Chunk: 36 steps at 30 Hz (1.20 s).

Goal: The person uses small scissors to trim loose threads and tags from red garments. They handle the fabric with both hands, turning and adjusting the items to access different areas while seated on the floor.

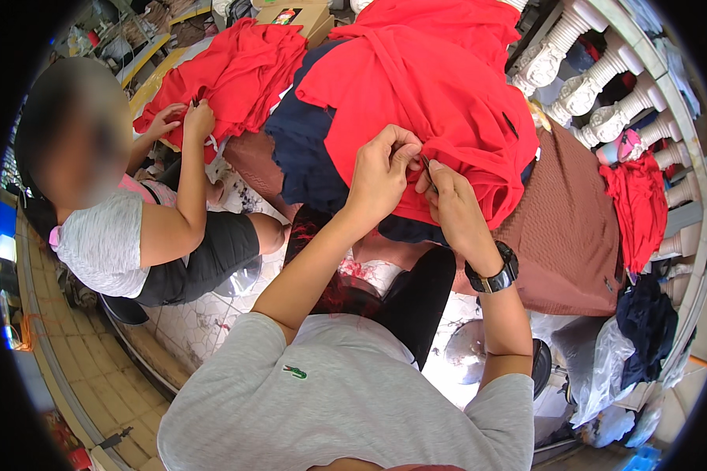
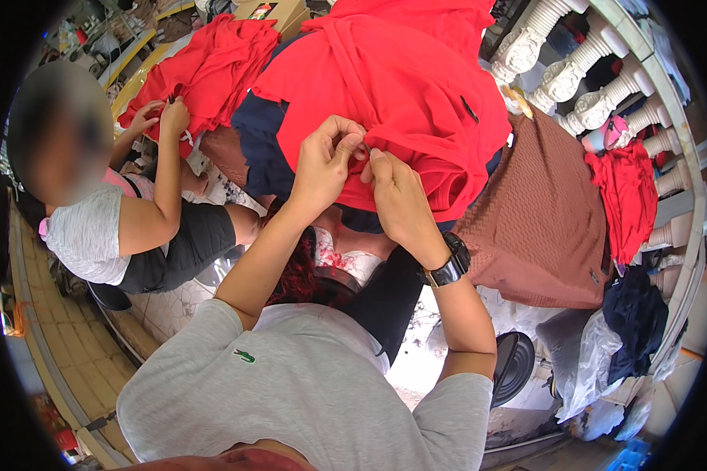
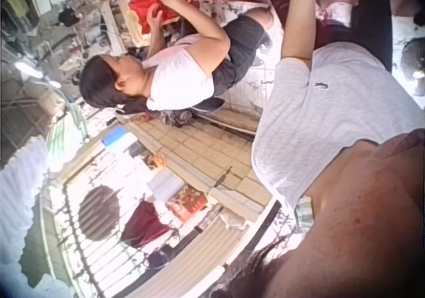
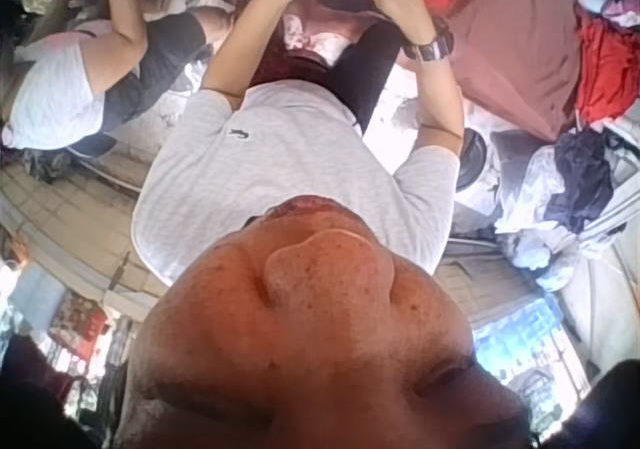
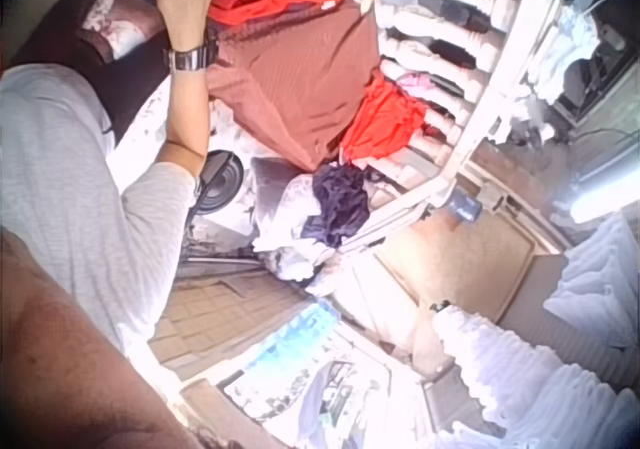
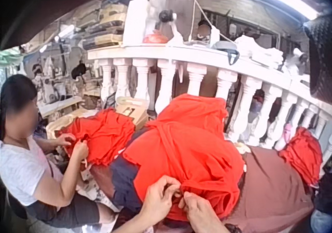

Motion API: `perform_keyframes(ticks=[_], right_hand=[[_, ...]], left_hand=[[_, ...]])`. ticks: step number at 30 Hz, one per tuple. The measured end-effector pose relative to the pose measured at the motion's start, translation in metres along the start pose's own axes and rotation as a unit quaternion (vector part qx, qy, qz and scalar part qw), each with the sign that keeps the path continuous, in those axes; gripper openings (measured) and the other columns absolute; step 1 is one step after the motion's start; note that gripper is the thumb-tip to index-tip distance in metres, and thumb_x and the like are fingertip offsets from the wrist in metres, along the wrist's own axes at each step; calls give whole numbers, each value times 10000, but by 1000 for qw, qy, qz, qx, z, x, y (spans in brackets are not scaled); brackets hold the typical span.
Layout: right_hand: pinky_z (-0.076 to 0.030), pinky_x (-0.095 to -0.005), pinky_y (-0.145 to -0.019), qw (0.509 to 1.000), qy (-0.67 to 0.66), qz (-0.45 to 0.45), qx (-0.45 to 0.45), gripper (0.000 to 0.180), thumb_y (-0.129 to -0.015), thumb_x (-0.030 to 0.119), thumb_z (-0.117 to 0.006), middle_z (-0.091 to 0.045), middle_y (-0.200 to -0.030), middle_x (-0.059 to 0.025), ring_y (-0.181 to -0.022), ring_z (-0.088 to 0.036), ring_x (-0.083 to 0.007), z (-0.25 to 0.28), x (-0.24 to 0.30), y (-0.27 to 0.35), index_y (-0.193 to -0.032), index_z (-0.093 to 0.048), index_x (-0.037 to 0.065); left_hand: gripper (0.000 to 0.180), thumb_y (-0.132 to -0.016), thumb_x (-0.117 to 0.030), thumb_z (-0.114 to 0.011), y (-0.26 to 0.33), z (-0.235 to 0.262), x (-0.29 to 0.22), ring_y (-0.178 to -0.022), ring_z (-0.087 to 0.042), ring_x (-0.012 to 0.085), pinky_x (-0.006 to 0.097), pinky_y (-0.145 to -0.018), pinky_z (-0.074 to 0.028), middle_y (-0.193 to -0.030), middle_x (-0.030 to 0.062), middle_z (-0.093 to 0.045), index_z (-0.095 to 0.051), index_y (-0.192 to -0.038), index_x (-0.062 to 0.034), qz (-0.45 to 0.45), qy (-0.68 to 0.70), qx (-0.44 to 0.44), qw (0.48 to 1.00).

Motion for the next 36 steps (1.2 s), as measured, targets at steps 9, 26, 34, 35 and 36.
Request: perform_keyframes(ticks=[9,26,34,35,36], right_hand=[[-453,-405,-693,999,-9,11,-35,523,-1053,362,-429,-608,-738,-197,-693,-579,-270,-1,-5,-13,-833,-596,-83],[-465,-323,-685,930,136,319,-122,208,-836,1,-670,-601,-856,-80,-769,-610,-255,42,79,9,-1040,-637,9],[-475,-256,-646,955,90,277,-62,190,-842,-72,-661,-656,-920,-78,-734,-629,-118,50,39,-17,-1017,-691,-5],[-478,-248,-655,964,72,250,-54,186,-848,-70,-664,-662,-934,-68,-750,-623,-99,47,32,-20,-1020,-692,-6],[-481,-239,-664,971,55,228,-44,182,-854,-67,-667,-669,-948,-58,-767,-618,-79,44,30,-24,-1023,-694,-7]], left_hand=[[73,-979,5,-594,10,1,0,-710,-629,159,298,-682,-518,-809,107,-670,-579,-910,27,-74,1,-93,993],[217,-849,-87,-711,28,-3,-70,-932,-613,360,437,-820,-492,-938,181,-596,-599,-1006,12,-162,-268,3,950],[261,-853,-111,-721,30,34,-83,-1064,-564,404,461,-917,-462,-1033,224,-582,-624,-1064,7,-199,-359,-7,912],[305,-848,-118,-739,20,45,-79,-1070,-552,412,467,-922,-452,-1037,219,-579,-624,-1104,3,-172,-353,-84,916],[246,-839,-94,-744,12,48,-64,-1001,-583,385,439,-864,-477,-1011,194,-594,-644,-1039,8,-230,-390,-73,889]])
Point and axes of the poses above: each hand's wrist, its own y-axis away from the middle knuckle, its own z-axis out of the back of the hand, x = y × z, the point moved 9 cm from there along -y, towards the middle knuckle
